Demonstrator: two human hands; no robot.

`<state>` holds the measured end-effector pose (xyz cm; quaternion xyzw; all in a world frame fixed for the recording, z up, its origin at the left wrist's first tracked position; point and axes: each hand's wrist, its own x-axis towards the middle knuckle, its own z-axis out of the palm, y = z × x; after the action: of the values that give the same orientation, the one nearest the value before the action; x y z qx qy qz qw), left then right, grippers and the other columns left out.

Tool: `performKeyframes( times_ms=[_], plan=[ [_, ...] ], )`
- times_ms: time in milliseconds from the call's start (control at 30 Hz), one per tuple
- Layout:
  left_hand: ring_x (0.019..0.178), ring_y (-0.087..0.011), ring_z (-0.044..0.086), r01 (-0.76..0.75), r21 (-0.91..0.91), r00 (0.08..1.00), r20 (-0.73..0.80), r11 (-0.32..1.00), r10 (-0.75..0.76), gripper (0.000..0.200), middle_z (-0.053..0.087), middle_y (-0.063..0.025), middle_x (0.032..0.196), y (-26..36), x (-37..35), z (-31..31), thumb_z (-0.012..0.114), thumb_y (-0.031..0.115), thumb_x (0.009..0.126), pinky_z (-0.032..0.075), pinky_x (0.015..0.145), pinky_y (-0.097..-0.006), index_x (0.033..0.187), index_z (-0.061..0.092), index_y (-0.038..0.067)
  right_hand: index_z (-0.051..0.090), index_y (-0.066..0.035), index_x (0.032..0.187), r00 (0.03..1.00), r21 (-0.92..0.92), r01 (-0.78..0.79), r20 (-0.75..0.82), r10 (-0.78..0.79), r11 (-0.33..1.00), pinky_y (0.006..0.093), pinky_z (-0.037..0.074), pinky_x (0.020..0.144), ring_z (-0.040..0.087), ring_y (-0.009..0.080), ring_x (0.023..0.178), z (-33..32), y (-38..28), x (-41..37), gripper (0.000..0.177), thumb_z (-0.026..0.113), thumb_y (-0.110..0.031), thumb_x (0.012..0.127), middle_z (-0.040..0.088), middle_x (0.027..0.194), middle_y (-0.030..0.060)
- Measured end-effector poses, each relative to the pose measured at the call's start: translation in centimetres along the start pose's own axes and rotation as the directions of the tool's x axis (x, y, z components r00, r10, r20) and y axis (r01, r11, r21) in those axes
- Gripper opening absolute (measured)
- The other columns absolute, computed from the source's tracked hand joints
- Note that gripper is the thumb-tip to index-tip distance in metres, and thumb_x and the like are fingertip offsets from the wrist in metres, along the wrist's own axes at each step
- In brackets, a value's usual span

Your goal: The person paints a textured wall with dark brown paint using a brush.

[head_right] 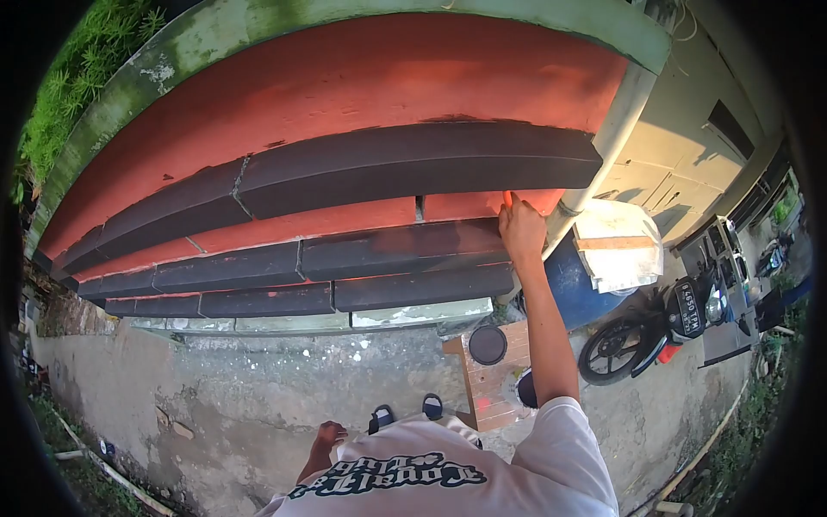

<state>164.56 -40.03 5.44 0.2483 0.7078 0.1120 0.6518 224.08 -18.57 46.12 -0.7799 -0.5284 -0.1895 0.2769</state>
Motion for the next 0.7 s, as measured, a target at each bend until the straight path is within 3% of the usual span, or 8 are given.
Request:
performKeyframes(
  times_ms=[67, 133, 200, 333, 467, 600, 700],
  plan=[
    [0.088, -0.0275, 0.070, -0.012, -0.014, 1.000, 0.004, 1.000, 0.012, 0.020, 0.071, -0.0127, 0.097, 0.3, 0.1, 0.6, 0.053, 0.018, 0.090, 0.051, 0.073, -0.0400, 0.104, 0.061, 0.005, 0.065, -0.005, 0.102, 0.993, -0.017, 0.109, -0.032, -0.110, 0.994, 0.0456, 0.057, 0.062, 0.069, 0.0361, 0.071, 0.3, -2.6, -0.6, 0.022, 0.066, -0.020, 0.087, 0.067, 0.078, 0.0179],
    [0.088, -0.0272, 0.070, -0.020, -0.025, 1.000, 0.003, 0.999, 0.020, 0.020, 0.070, -0.0126, 0.097, 0.6, -0.2, 1.3, 0.053, 0.017, 0.090, 0.051, 0.073, -0.0401, 0.103, 0.061, 0.005, 0.066, -0.007, 0.101, 0.979, 0.006, 0.173, 0.104, -0.173, 0.985, 0.0454, 0.058, 0.062, 0.069, 0.0375, 0.073, 1.5, -5.9, -1.9, 0.023, 0.069, -0.017, 0.081, 0.066, 0.081, 0.0189],
    [0.088, -0.0268, 0.070, -0.028, -0.034, 1.000, -0.007, 0.999, 0.027, 0.020, 0.071, -0.0127, 0.097, 1.0, -0.6, 1.9, 0.053, 0.017, 0.090, 0.052, 0.072, -0.0401, 0.103, 0.061, 0.005, 0.065, -0.006, 0.102, 0.963, 0.076, 0.242, 0.105, -0.249, 0.967, 0.0437, 0.059, 0.059, 0.070, 0.0377, 0.074, 3.6, -9.0, -3.2, 0.025, 0.071, -0.015, 0.079, 0.066, 0.082, 0.0197],
    [0.088, -0.0267, 0.070, -0.042, -0.087, 0.998, -0.042, 0.995, 0.039, 0.019, 0.071, -0.0125, 0.097, 0.7, -1.5, 3.1, 0.054, 0.016, 0.089, 0.051, 0.072, -0.0401, 0.103, 0.061, 0.005, 0.065, -0.004, 0.102, 0.961, 0.370, 0.196, 0.114, -0.254, 0.908, 0.0451, 0.058, 0.061, 0.069, 0.0377, 0.068, 2.7, -14.8, -3.5, 0.022, 0.067, -0.014, 0.082, 0.066, 0.077, 0.0183],
    [0.094, -0.0282, 0.069, -0.002, -0.063, 0.999, -0.042, 0.998, 0.000, 0.021, 0.070, -0.0135, 0.103, -0.3, -2.3, 3.6, 0.053, 0.016, 0.090, 0.051, 0.079, -0.0430, 0.107, 0.061, 0.005, 0.066, -0.003, 0.100, 0.952, 0.572, 0.043, 0.225, -0.208, 0.819, 0.0421, 0.057, 0.063, 0.069, 0.0352, 0.069, 3.3, -17.6, -3.2, 0.020, 0.067, -0.019, 0.087, 0.068, 0.076, 0.0173],
    [0.098, -0.0291, 0.068, 0.054, -0.057, 0.998, -0.038, 0.997, -0.056, 0.022, 0.069, -0.0147, 0.106, -0.8, -3.1, 3.9, 0.053, 0.017, 0.091, 0.051, 0.082, -0.0445, 0.108, 0.061, 0.005, 0.067, 0.000, 0.095, 0.903, 0.779, -0.300, 0.418, -0.099, 0.551, 0.0366, 0.057, 0.063, 0.072, 0.0279, 0.070, 5.1, -17.2, -3.4, 0.023, 0.068, -0.023, 0.090, 0.072, 0.082, 0.0169],
    [0.089, -0.0273, 0.070, 0.037, -0.048, 0.999, -0.025, 0.998, -0.038, 0.021, 0.071, -0.0138, 0.101, -0.8, -2.6, 3.3, 0.055, 0.017, 0.090, 0.051, 0.071, -0.0393, 0.106, 0.062, 0.006, 0.066, 0.005, 0.093, 0.871, 0.803, -0.447, 0.491, -0.011, 0.394, 0.0322, 0.059, 0.062, 0.074, 0.0218, 0.072, 6.3, -14.0, -3.1, 0.025, 0.070, -0.019, 0.089, 0.073, 0.085, 0.0161]
  ],
)
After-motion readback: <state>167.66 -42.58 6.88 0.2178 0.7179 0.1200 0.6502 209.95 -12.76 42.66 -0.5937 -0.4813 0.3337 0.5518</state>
